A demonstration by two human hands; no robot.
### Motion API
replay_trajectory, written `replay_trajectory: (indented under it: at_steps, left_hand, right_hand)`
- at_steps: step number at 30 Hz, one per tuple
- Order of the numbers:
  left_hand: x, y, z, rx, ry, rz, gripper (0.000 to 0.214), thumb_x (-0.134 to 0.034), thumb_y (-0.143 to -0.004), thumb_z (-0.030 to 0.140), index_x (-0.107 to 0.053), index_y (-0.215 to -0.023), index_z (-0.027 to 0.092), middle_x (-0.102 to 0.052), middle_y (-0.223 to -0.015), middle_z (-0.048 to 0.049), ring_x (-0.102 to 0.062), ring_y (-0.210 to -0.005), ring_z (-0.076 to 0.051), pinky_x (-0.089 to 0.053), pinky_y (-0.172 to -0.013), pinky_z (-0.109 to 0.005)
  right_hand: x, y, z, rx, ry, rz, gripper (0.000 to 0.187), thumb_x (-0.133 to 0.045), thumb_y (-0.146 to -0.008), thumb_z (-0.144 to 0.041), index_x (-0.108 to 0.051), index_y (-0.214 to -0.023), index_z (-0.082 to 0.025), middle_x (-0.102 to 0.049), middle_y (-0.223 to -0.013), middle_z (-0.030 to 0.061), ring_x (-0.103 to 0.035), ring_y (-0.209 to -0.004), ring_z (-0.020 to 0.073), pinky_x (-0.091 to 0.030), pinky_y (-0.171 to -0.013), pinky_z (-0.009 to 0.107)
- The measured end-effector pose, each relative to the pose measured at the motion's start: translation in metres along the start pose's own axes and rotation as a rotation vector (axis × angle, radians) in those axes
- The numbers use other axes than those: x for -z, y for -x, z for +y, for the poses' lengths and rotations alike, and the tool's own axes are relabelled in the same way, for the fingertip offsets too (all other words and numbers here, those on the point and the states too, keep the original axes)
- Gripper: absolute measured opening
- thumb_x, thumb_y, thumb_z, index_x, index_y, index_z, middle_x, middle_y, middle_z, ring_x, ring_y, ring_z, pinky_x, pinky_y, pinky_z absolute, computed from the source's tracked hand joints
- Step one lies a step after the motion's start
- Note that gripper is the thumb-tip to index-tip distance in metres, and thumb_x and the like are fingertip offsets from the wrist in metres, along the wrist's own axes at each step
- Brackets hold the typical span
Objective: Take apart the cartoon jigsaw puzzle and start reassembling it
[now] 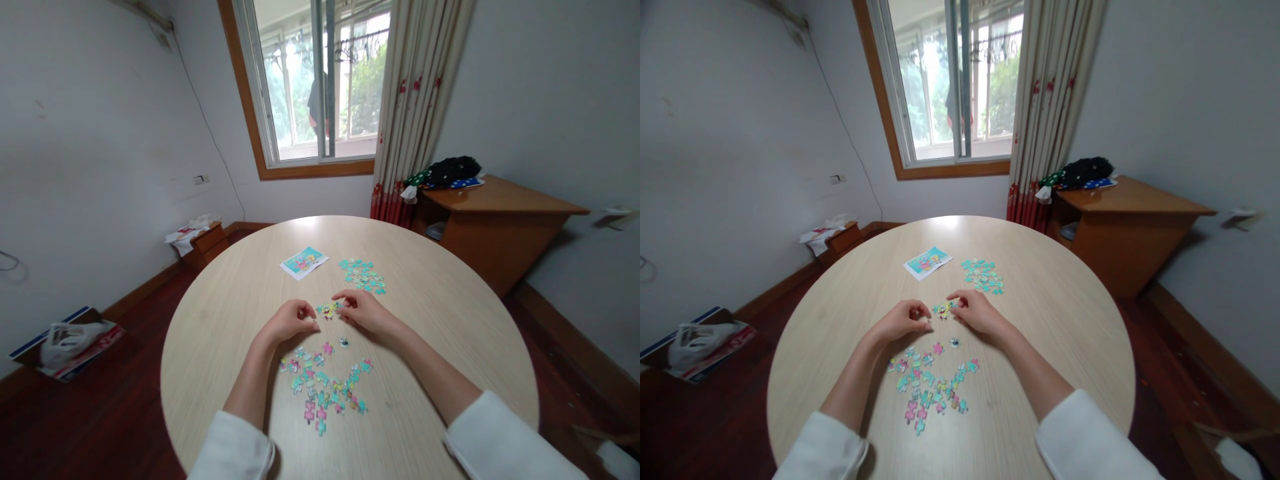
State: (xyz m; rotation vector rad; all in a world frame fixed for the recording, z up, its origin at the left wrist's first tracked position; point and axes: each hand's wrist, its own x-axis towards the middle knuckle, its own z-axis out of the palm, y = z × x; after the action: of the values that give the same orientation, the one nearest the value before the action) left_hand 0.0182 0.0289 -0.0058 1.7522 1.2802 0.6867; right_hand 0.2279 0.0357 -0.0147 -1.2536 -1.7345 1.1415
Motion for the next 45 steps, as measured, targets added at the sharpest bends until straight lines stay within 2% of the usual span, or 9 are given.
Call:
replay_trajectory:
  at_steps: [4, 7, 13, 21, 25, 35, 45]
  left_hand:
    - [0.001, 0.001, 0.001, -0.038, -0.119, 0.01, 0.042, -0.081, -0.047, 0.021, -0.066, -0.085, 0.016, -0.055, -0.078, 0.0006, -0.046, -0.069, -0.013, -0.037, -0.064, -0.025]
    - [0.001, 0.001, 0.0, -0.019, -0.177, 0.032, 0.037, -0.078, -0.05, 0.021, -0.066, -0.085, 0.016, -0.055, -0.083, -0.0013, -0.048, -0.074, -0.015, -0.038, -0.068, -0.026]
    - [-0.001, 0.001, 0.003, -0.009, -0.199, 0.04, 0.021, -0.074, -0.055, 0.02, -0.067, -0.074, 0.016, -0.052, -0.076, -0.0005, -0.048, -0.07, -0.015, -0.038, -0.068, -0.027]
    - [-0.002, 0.002, 0.007, -0.003, -0.12, 0.009, 0.019, -0.069, -0.055, 0.017, -0.061, -0.073, 0.016, -0.048, -0.063, 0.0042, -0.042, -0.06, -0.011, -0.033, -0.06, -0.025]
    - [-0.003, 0.001, 0.006, -0.015, -0.055, -0.008, 0.017, -0.065, -0.056, 0.015, -0.057, -0.071, 0.017, -0.047, -0.059, 0.0052, -0.041, -0.057, -0.01, -0.031, -0.056, -0.024]
    - [-0.005, -0.002, -0.001, -0.045, -0.043, 0.033, 0.011, -0.061, -0.063, 0.016, -0.057, -0.074, 0.016, -0.051, -0.06, 0.0035, -0.044, -0.056, -0.009, -0.03, -0.051, -0.021]
    - [-0.006, -0.004, 0.0, -0.065, -0.022, 0.067, 0.01, -0.061, -0.066, 0.017, -0.062, -0.075, 0.015, -0.052, -0.059, 0.003, -0.046, -0.055, -0.01, -0.032, -0.054, -0.021]
  right_hand:
    - [0.003, 0.001, -0.004, 0.034, 0.129, 0.019, 0.031, -0.058, -0.074, -0.016, -0.067, -0.103, -0.012, -0.053, -0.06, -0.0019, -0.046, -0.056, 0.0098, -0.035, -0.055, 0.023]
    - [0.005, 0.003, -0.01, 0.04, 0.227, 0.022, 0.028, -0.06, -0.074, -0.016, -0.069, -0.1, -0.011, -0.053, -0.061, -0.0019, -0.044, -0.057, 0.01, -0.035, -0.057, 0.024]
    - [0.006, 0.004, -0.014, 0.054, 0.315, 0.003, 0.026, -0.06, -0.073, -0.018, -0.069, -0.096, -0.011, -0.054, -0.062, -0.0017, -0.044, -0.057, 0.0103, -0.034, -0.058, 0.024]
    - [0.005, 0.004, -0.012, 0.087, 0.288, -0.082, 0.027, -0.049, -0.082, -0.018, -0.072, -0.094, -0.012, -0.059, -0.064, 0.0017, -0.046, -0.059, 0.0112, -0.035, -0.059, 0.024]
    - [0.004, 0.001, -0.007, 0.065, 0.235, -0.109, 0.033, -0.043, -0.085, -0.017, -0.071, -0.101, -0.011, -0.058, -0.06, 0.0011, -0.047, -0.056, 0.0118, -0.037, -0.059, 0.025]
    - [0.003, -0.002, -0.001, 0.071, 0.201, -0.051, 0.035, -0.044, -0.084, -0.015, -0.067, -0.11, -0.01, -0.061, -0.065, 0.0029, -0.051, -0.058, 0.0119, -0.039, -0.06, 0.024]
    - [0.002, 0.0, -0.006, 0.062, 0.214, -0.017, 0.032, -0.047, -0.083, -0.019, -0.068, -0.105, -0.01, -0.061, -0.063, 0.0028, -0.051, -0.058, 0.0125, -0.04, -0.06, 0.025]
